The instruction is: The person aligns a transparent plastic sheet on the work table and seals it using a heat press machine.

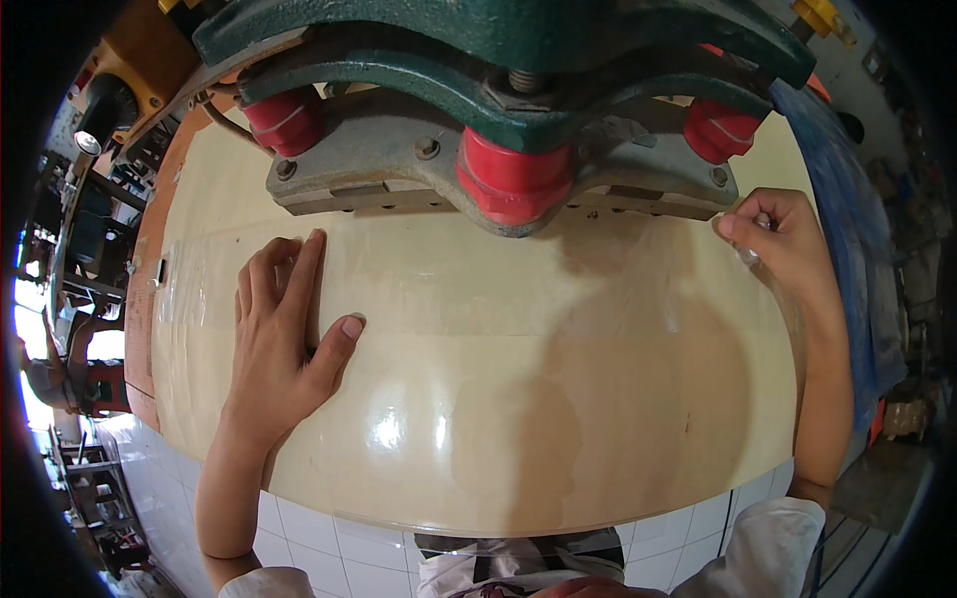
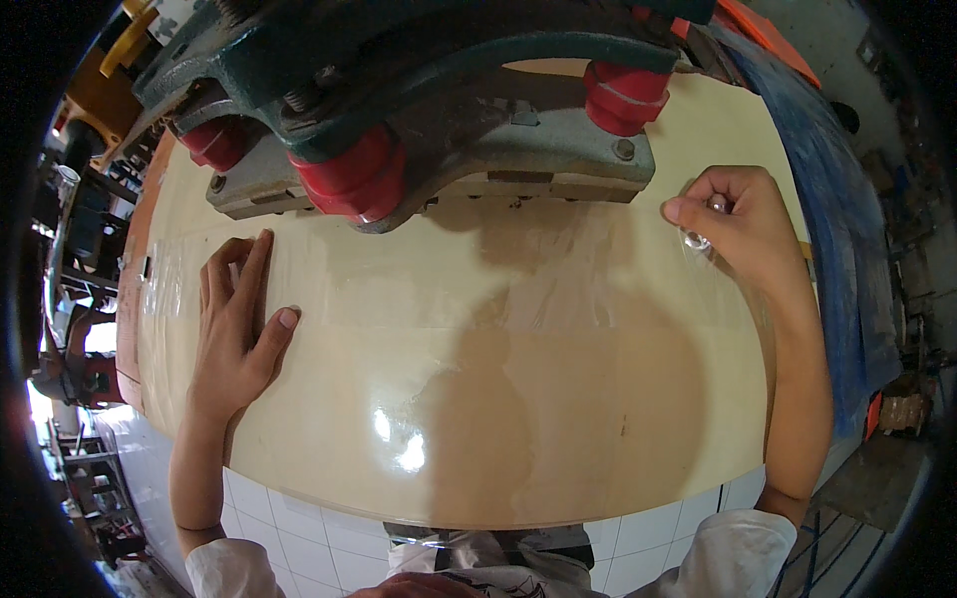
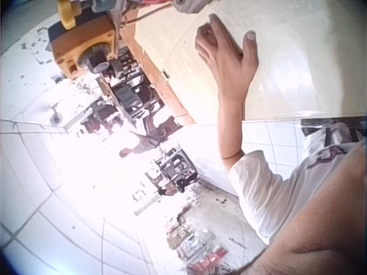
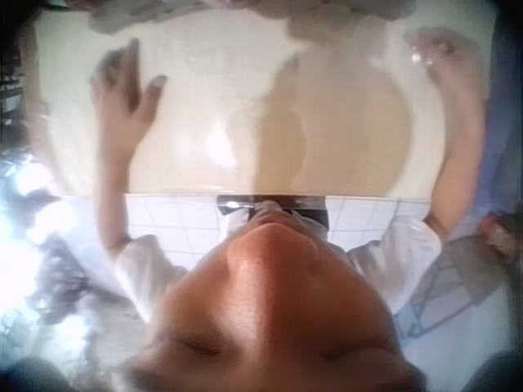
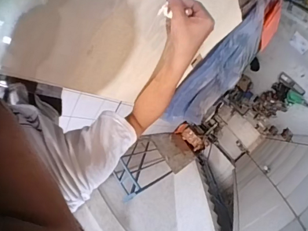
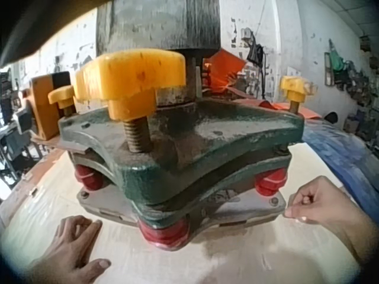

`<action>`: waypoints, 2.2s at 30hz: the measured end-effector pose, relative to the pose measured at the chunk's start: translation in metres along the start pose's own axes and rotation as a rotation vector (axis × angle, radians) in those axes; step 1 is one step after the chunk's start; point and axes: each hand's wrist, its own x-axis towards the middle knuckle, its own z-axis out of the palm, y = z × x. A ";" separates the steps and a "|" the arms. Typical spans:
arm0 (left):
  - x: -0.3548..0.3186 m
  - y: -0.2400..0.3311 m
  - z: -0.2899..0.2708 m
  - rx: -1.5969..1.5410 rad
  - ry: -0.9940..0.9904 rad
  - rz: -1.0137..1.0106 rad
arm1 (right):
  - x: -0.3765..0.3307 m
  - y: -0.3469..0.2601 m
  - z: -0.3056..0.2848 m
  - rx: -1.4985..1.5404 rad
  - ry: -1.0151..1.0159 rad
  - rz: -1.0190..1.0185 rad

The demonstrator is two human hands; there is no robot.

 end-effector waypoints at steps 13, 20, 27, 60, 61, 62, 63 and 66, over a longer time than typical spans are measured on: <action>0.000 0.002 0.000 -0.003 0.001 0.008 | 0.009 0.014 -0.001 0.006 -0.034 0.079; 0.000 -0.002 0.005 -0.018 0.032 0.030 | 0.011 0.017 -0.002 0.017 -0.030 0.102; 0.000 0.000 0.003 -0.010 -0.004 -0.001 | 0.010 0.011 -0.002 -0.003 -0.036 0.103; -0.004 -0.004 -0.002 -0.018 0.066 0.048 | -0.079 -0.107 0.073 -0.434 -0.419 -0.751; -0.005 -0.005 -0.002 -0.006 0.076 0.055 | -0.077 -0.109 0.089 -0.440 -0.418 -0.751; -0.005 -0.007 -0.001 -0.007 0.079 0.053 | -0.074 -0.108 0.105 -0.425 -0.393 -0.769; -0.005 -0.008 0.000 -0.017 0.081 0.064 | -0.070 -0.105 0.115 -0.410 -0.370 -0.788; -0.005 -0.006 -0.002 -0.023 0.092 0.067 | -0.068 -0.099 0.130 -0.520 -0.374 -0.768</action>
